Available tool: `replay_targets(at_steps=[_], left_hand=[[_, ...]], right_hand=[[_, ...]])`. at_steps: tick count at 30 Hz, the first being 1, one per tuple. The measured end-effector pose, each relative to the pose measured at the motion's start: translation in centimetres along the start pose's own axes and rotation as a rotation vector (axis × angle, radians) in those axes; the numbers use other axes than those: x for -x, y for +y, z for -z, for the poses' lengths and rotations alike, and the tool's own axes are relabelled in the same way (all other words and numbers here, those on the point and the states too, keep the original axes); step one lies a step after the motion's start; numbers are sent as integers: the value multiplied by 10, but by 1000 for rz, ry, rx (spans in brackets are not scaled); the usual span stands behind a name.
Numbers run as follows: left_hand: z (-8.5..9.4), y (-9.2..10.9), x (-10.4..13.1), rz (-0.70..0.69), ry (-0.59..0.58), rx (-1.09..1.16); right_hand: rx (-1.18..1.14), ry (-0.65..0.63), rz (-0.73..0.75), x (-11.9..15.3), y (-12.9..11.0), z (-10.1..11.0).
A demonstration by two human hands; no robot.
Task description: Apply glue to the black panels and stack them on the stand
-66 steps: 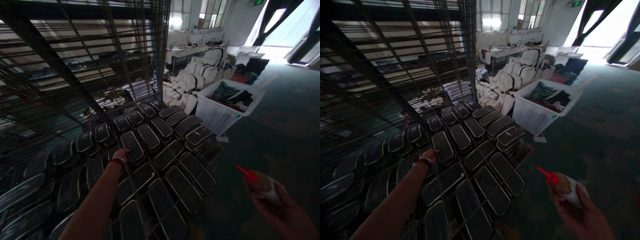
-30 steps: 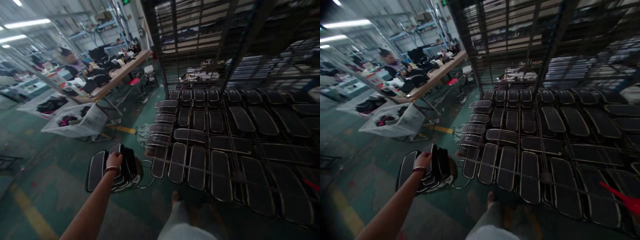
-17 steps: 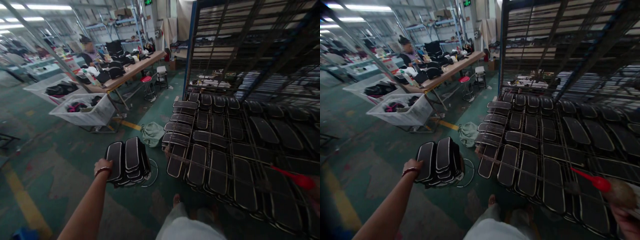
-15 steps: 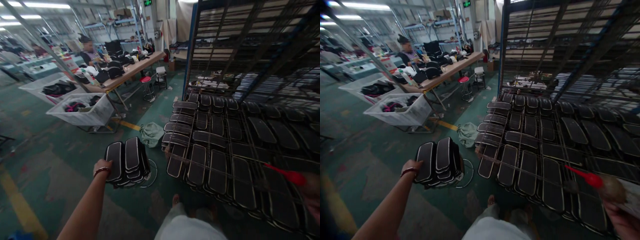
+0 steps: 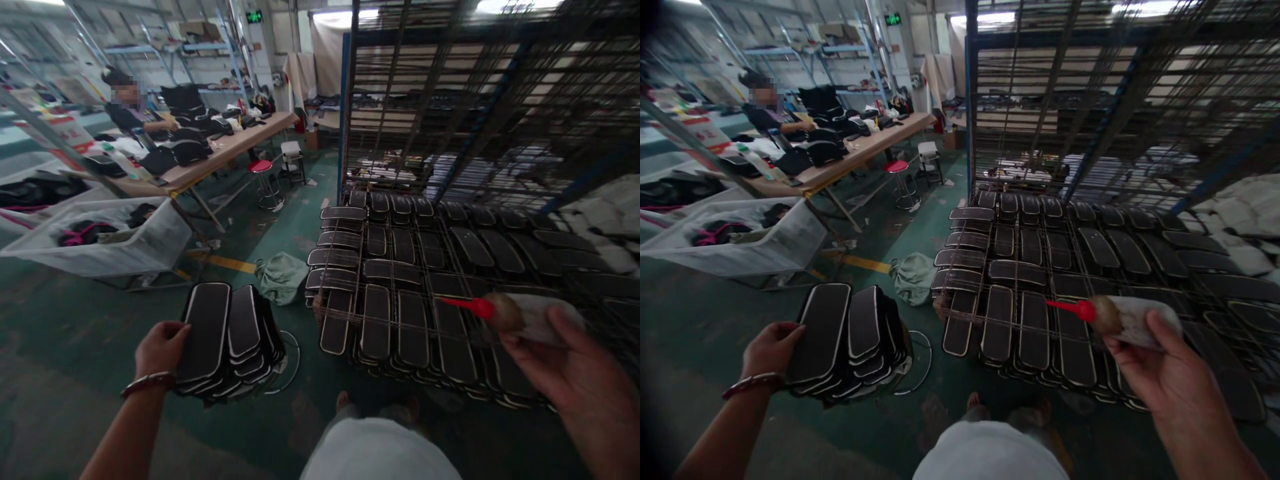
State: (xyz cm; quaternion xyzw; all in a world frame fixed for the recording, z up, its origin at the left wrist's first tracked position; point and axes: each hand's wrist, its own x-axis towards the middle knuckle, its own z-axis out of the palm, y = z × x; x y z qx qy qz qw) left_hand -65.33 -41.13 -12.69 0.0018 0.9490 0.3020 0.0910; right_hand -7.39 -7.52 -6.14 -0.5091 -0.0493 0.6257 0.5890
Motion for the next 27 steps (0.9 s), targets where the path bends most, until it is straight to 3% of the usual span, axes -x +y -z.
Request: replay_targets(at_steps=[3, 7, 10, 13, 17, 21, 27], left_hand=[[-7, 34, 29, -79, -190, 235], [-22, 84, 91, -176, -672, 525], [-29, 119, 137, -194, -921, 589], [-33, 146, 167, -241, -1047, 505], [-37, 168, 185, -329, -1205, 362], [-40, 183, 195, -430, -1325, 309], [-49, 192, 197, -522, -1358, 272]], right_hand=[[141, -218, 64, 8, 3, -19], [167, -480, 129, 27, 7, -48], [244, -676, 193, 44, 4, -69], [321, -819, 302, 56, -4, -84], [428, -943, 388, 65, -17, -92], [487, -974, 424, 67, -25, -91], [513, -976, 465, 64, -31, -87]])
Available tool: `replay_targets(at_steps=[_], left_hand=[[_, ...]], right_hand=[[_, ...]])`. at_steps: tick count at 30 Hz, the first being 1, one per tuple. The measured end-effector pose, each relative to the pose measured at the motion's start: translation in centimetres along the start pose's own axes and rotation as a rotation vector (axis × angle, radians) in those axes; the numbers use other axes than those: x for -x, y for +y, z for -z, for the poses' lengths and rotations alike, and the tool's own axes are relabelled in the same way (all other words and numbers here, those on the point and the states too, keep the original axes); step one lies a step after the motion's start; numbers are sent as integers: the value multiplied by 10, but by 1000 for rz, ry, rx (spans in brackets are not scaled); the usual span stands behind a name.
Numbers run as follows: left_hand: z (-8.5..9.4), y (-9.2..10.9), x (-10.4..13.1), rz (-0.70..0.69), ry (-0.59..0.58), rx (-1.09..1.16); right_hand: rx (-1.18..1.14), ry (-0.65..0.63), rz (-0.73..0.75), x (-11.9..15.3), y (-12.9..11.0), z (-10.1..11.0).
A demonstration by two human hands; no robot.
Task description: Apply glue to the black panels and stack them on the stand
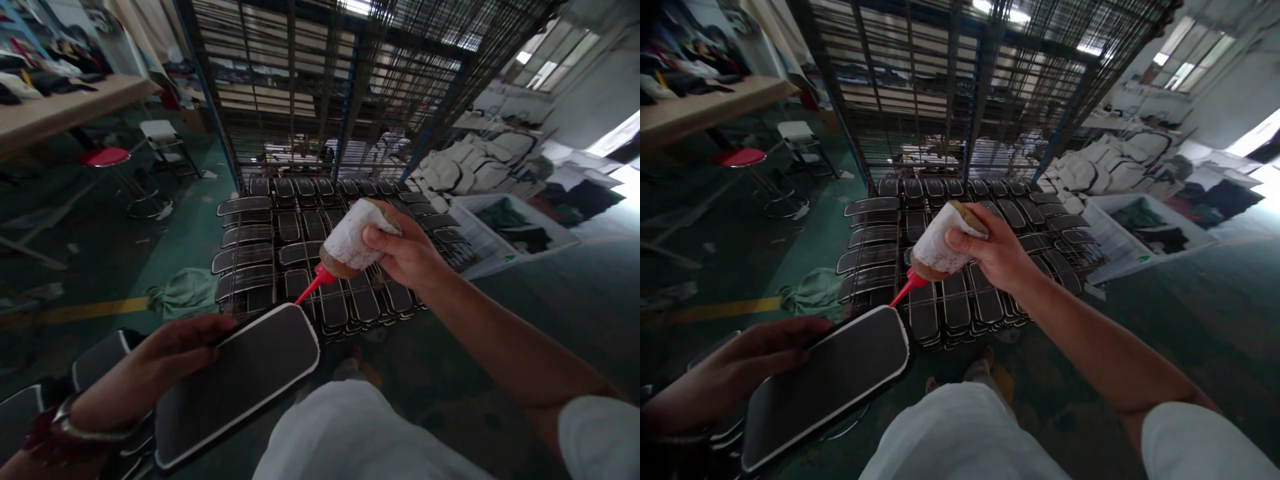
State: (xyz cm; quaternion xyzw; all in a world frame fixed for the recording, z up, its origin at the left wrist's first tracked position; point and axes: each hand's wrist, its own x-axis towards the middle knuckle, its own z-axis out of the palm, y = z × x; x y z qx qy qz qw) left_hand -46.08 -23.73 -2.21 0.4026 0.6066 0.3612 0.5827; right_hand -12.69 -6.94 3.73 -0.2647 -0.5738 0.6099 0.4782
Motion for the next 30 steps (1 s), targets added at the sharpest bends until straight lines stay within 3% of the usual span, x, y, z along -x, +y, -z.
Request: replay_targets(at_steps=[7, 17, 25, 30], left_hand=[[-6, 8, -5, 31, -55, -32], [-7, 10, -12, 129, 10, -8], [-11, 17, -17, 247, 165, 58], [-23, 20, -19, 239, 240, 186]], right_hand=[[-12, 4, -23, 0, 4, 8], [6, 30, -73, 6, 8, 15], [-30, 42, -106, 17, 11, 24], [-34, 161, -100, 22, 19, 31]])
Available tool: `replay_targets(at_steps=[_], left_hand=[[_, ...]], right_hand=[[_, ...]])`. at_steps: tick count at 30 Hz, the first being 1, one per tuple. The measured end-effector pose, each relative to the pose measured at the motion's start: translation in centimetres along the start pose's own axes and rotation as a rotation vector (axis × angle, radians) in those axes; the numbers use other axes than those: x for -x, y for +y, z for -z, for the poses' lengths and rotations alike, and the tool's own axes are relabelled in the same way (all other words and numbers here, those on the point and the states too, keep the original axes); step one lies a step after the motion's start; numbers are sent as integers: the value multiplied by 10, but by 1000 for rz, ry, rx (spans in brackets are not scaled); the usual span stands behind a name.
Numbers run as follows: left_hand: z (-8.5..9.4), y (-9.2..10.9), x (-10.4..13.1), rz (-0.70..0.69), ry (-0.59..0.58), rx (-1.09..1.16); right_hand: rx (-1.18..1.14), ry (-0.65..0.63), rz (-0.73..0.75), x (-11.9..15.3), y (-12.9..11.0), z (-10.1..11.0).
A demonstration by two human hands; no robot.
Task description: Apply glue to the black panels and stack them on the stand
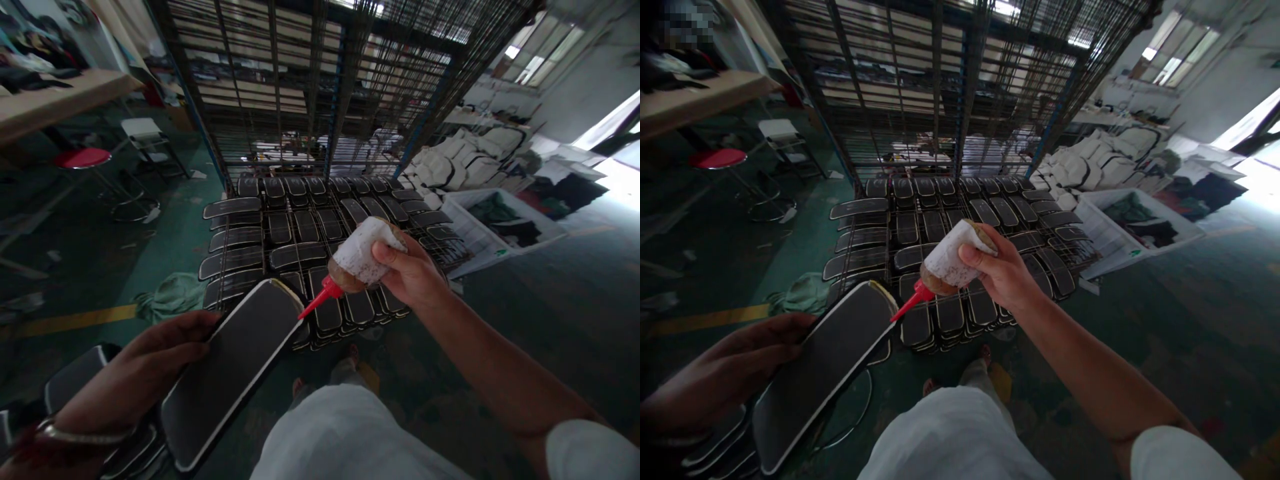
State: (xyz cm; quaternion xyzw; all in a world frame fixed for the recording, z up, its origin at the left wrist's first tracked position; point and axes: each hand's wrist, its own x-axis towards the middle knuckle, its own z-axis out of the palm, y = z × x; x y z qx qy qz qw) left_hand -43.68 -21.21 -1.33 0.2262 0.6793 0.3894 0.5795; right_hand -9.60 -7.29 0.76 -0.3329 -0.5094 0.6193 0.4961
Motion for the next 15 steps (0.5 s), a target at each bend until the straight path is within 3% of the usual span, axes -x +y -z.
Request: replay_targets(at_steps=[6, 15], left_hand=[[-4, -5, -3, 26, -81, 89], [-11, -9, -11, 49, -121, 164]], right_hand=[[-44, 184, 59, -4, 13, 3], [-94, 234, 28, 8, 25, -3]])
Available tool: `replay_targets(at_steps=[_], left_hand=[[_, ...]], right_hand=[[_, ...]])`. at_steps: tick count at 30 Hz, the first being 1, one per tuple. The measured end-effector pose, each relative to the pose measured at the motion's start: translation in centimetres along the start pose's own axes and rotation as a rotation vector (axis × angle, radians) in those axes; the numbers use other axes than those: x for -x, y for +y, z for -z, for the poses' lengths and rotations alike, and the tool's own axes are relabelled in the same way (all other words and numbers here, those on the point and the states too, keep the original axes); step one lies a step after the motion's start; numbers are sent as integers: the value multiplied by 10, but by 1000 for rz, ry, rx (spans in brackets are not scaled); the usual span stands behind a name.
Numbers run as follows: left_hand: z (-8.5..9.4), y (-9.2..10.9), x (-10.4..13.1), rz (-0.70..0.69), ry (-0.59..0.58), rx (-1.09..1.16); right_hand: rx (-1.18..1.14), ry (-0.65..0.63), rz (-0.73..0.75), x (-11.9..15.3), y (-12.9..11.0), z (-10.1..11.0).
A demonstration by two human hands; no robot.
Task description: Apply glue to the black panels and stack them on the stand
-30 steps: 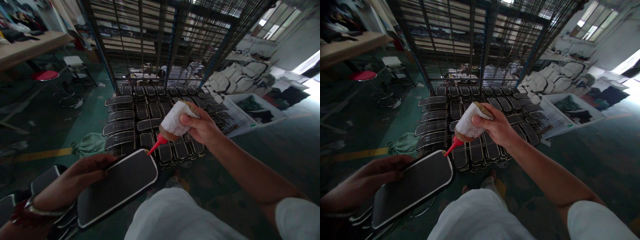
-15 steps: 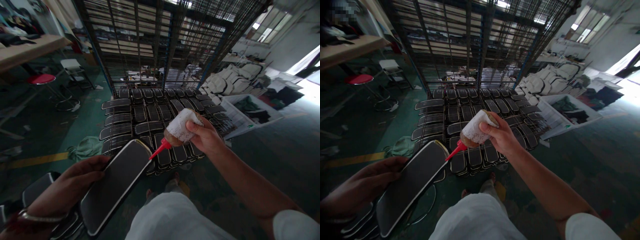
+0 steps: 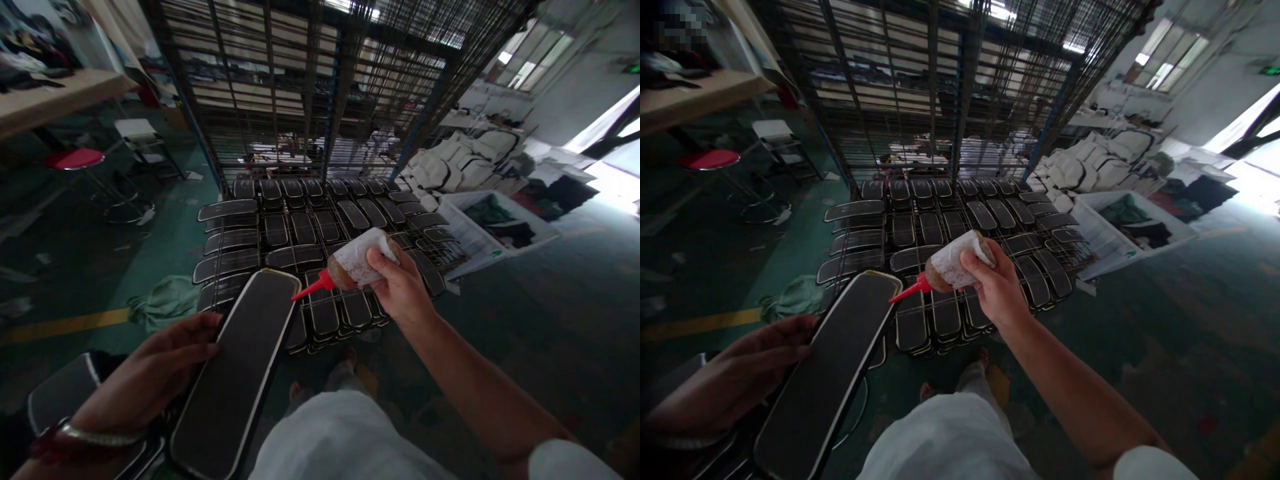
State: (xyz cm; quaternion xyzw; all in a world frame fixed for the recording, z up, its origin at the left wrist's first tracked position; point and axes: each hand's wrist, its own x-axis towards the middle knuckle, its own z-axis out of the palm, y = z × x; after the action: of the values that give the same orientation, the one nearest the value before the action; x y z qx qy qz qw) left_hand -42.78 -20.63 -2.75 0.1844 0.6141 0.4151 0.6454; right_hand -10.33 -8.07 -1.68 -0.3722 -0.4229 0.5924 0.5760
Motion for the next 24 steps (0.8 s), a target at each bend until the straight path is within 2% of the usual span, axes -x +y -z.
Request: replay_targets(at_steps=[12, 24], left_hand=[[-12, 0, -2, -62, 20, 114], [-3, -6, -10, -108, 47, 140]], right_hand=[[-9, -49, -111, 38, 20, -10], [29, -97, -161, 71, 32, -15]])
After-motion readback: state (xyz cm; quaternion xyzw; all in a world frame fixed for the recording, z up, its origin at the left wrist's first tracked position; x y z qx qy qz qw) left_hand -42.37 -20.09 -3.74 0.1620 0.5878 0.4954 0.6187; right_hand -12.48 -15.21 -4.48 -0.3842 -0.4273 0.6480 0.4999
